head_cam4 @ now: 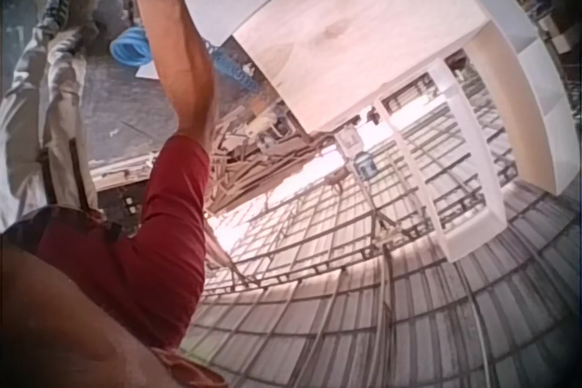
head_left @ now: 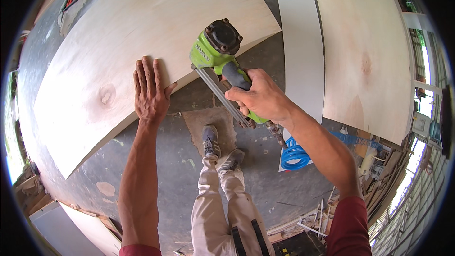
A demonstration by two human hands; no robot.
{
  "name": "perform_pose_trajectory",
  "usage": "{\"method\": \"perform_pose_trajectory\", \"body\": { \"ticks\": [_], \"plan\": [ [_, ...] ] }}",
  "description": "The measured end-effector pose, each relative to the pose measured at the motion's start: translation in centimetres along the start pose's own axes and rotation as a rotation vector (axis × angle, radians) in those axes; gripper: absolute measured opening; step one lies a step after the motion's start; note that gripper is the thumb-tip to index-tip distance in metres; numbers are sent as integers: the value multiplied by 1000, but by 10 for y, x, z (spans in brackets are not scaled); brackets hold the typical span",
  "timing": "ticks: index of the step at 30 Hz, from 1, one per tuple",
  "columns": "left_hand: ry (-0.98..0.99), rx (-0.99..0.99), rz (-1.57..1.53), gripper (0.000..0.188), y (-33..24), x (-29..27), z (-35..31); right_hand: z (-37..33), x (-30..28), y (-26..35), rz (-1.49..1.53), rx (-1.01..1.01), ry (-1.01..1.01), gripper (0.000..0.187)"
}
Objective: The person attaches plywood sheets together using a nail gun and then reloads the tool with a strip of nails.
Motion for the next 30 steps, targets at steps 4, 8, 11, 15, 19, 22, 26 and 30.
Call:
{"method": "perform_pose_trajectory", "body": {
  "ticks": [4,8,11,15,19,22,26,30],
  "plan": [
    [-6,4,9,81,-2,0,1,0,-1,2,-21,-1,-4,20],
    [-7,0,-4,82,-6,0,2,-2,-5,3,-40,1,2,20],
    [5,1,0,83,-6,2,0,-14,-8,-2,-105,44,-20,21],
    [-22,-4,-31,88,-1,2,-2,-46,-4,-22,-325,-76,-145,29],
    [-46,15,-97,94,-2,-2,0,-75,14,-118,-239,72,-212,33],
    [-88,39,-51,90,-4,-7,4,-97,46,-181,-133,152,-257,30],
    [-90,13,-58,86,0,-8,1,-125,107,-245,22,307,-238,29],
    [-70,-12,-168,79,7,-14,-2,-134,160,-295,-26,355,-199,30]
  ]
}}
Point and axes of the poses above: each hand's wrist, its own z-axis towards the middle knuckle, its own x-axis out of the palm, y = z × x, the point moved 10 cm from there along z, towards the middle knuckle, and after that the axes turned 2 degrees about y, right-handed, at the moved point
